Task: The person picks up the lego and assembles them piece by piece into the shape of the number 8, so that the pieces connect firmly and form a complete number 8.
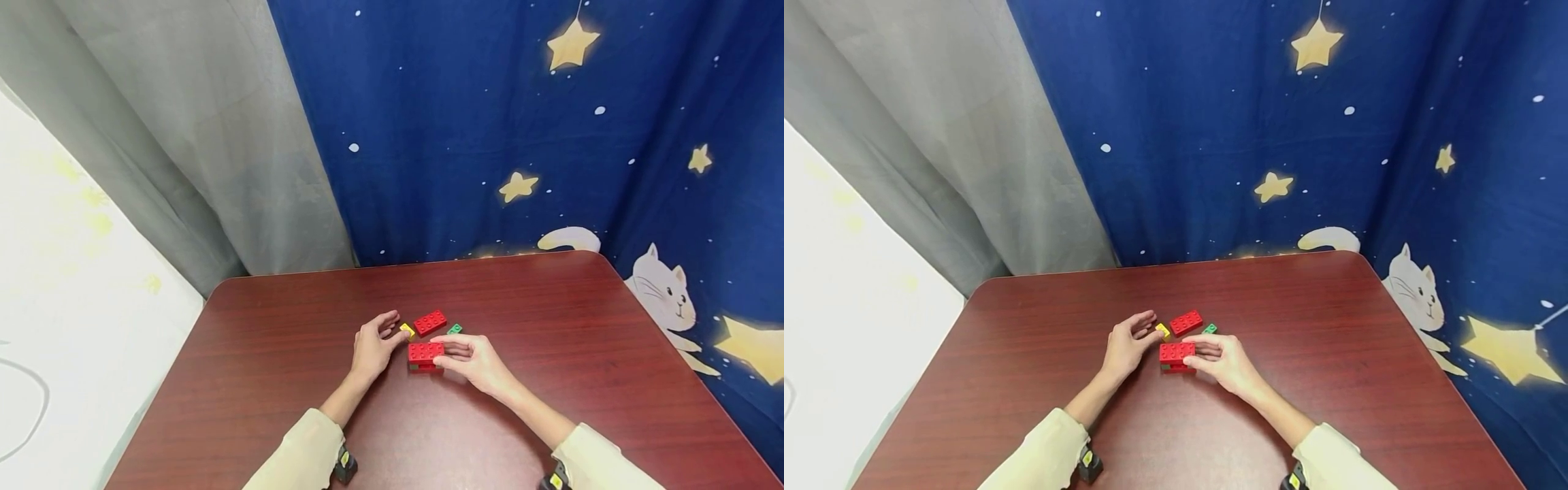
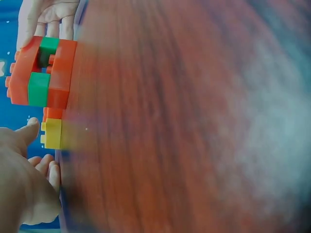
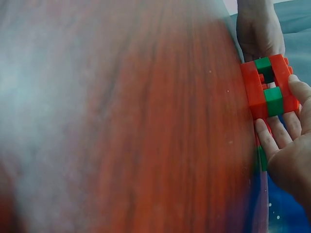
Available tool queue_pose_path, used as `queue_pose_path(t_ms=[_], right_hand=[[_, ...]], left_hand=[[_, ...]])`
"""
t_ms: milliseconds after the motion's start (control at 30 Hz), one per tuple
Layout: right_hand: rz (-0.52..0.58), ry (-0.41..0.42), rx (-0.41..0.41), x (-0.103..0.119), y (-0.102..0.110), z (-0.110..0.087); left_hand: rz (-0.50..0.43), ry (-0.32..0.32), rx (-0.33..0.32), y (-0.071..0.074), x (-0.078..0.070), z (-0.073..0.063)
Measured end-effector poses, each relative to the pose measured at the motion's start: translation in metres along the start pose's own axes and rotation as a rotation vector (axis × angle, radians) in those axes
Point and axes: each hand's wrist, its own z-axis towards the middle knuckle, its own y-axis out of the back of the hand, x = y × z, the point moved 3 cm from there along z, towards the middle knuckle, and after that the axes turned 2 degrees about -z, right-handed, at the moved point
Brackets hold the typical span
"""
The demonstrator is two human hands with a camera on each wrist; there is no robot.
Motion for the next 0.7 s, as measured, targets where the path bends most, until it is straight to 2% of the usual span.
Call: queue_pose_path(t_ms=[200, 433, 700], right_hand=[[0.000, 0.007, 0.002, 0.0007, -0.0004, 0.0004], [0.002, -0.001, 0.008, 0.0017, -0.0002, 0.0001], [-0.009, 0.007, 0.010, 0.0023, -0.0004, -0.0009]], left_hand=[[0.052, 0.005, 0.007, -0.0024, 0.0011, -0.0033], [0.115, -0.030, 0.009, -0.0042, -0.0001, -0.0059], [0.159, -0.040, 0.011, -0.0051, -0.0004, -0.0078]])
